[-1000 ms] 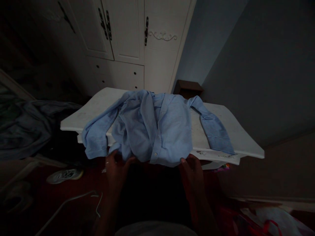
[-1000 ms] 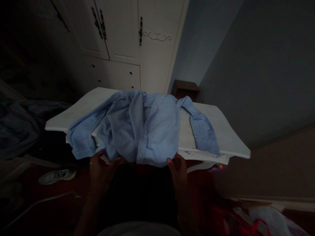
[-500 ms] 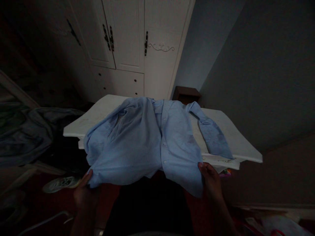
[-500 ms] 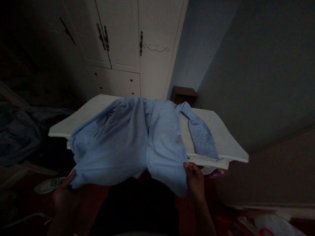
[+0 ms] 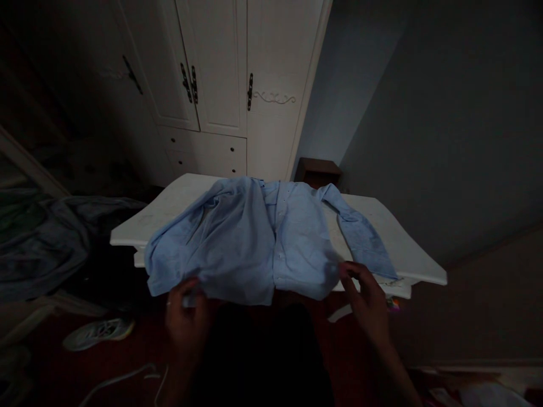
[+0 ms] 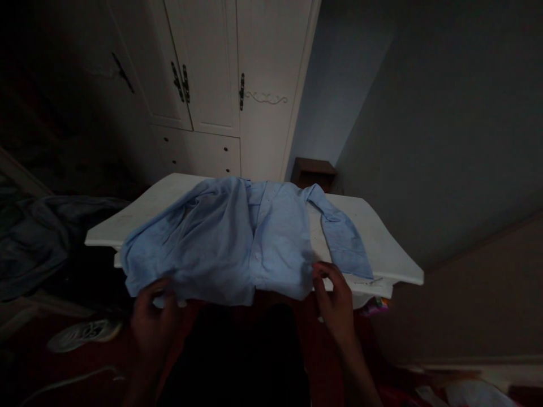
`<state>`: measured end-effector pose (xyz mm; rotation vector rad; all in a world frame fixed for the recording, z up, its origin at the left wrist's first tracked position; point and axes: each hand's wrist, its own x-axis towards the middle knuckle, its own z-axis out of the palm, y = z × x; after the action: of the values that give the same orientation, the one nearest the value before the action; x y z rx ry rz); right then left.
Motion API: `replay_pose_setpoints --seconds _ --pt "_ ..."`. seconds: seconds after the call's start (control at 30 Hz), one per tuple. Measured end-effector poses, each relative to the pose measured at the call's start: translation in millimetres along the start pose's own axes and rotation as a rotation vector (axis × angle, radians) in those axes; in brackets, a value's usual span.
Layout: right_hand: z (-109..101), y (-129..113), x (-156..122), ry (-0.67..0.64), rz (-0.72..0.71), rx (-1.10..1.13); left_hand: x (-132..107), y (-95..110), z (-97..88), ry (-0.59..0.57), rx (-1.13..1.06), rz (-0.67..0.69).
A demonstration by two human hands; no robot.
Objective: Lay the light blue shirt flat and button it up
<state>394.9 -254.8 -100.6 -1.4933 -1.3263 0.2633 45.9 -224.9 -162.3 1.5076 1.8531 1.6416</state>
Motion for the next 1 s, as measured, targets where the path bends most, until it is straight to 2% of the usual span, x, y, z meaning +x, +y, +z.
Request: replay_pose_setpoints --seconds 0.1,0.17,0.27,0.37,0.43,0.53,0.7,0.77,0.87,0.93,1.0 --pt "19 -18 31 -0.192 -0.242 -0.013 9 46 33.6 -0.314 -0.075 0.407" --pt "37 -24 56 -0.332 -0.383 -0.018 26 70 59.5 -0.477 -0.066 0.599" --pt "66 -24 94 -0.489 -0.559 -0.057 59 89 92.2 -0.620 0.097 0.719" --pt "91 -15 122 -0.602 -0.671 -0.156 86 83 105.4 -0.714 0.336 0.723" --pt "102 -6 134 -0.664 -0.714 -0.220 95 71 102.5 -0.726 0.438 0.715" --pt "110 10 141 -0.728 -0.756 -0.262 102 53 90.4 -0.672 0.487 0.691" --pt "105 29 143 -0.702 -0.763 -0.274 112 42 78.7 -0.621 0.506 0.627" --pt "100 29 143 -0.686 -0.739 -0.304 116 47 78.4 -0.632 0.531 0.610" --pt "95 18 137 -0.678 -0.747 -0.294 117 65 81.1 -0.650 0.546 0.616" --pt "93 4 131 -0.700 -0.798 -0.250 115 82 85.5 -0.643 0.472 0.639" --pt "92 -14 124 -0.741 -0.865 -0.206 111 98 91.4 -0.611 0.321 0.588"
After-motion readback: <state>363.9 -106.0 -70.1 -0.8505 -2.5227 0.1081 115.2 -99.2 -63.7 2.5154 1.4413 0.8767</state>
